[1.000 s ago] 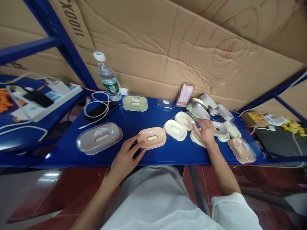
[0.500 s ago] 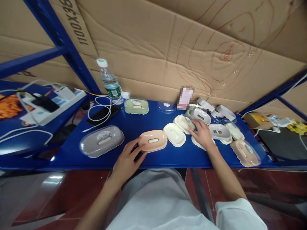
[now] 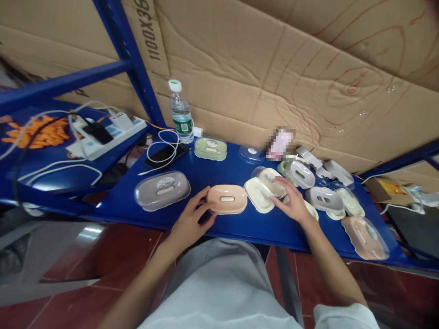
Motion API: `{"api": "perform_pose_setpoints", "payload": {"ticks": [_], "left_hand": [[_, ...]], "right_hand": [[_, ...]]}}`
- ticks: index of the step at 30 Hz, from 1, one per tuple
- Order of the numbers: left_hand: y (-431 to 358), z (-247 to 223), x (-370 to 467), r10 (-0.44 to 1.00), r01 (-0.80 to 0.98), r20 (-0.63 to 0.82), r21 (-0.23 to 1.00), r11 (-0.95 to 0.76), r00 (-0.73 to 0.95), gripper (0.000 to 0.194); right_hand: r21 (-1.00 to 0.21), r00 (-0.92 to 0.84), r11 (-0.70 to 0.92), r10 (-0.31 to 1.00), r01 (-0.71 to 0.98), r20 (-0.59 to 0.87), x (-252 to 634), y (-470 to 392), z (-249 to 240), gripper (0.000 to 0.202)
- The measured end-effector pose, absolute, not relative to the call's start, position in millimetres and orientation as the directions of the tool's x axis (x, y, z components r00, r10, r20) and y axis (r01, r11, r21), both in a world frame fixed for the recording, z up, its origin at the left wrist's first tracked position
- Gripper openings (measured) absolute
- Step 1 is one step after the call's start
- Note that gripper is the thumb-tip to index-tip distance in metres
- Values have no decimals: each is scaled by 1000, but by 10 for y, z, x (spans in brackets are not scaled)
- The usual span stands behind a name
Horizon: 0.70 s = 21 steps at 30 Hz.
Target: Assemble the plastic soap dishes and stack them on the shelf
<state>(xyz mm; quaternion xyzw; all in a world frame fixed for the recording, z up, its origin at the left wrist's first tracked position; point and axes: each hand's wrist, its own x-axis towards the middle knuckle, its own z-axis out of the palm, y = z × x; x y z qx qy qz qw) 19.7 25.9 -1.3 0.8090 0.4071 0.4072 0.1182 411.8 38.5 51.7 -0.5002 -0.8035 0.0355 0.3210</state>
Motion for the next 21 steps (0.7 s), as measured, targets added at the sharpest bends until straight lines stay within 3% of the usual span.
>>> {"api": "perform_pose_setpoints", "payload": {"ticks": [3, 7, 11, 21], "left_hand": [[256, 5, 180, 771, 551, 557, 556, -623, 309, 20], [244, 28, 164, 808, 546, 518, 606, -579, 281, 42], [241, 36, 155, 822, 534, 495, 631, -563, 282, 50], [254, 7, 147, 798, 548, 519, 590, -593, 306, 42]], "right_hand": [[-358, -504, 676, 727, 644, 466, 3689, 404, 544, 58], [-315, -657, 788, 615, 529, 437, 3239, 501, 559, 58], [-304, -695, 820, 573, 485, 434, 3097, 550, 508, 59], [-302, -697, 808, 589, 505, 409, 3031, 490, 374, 53]]}}
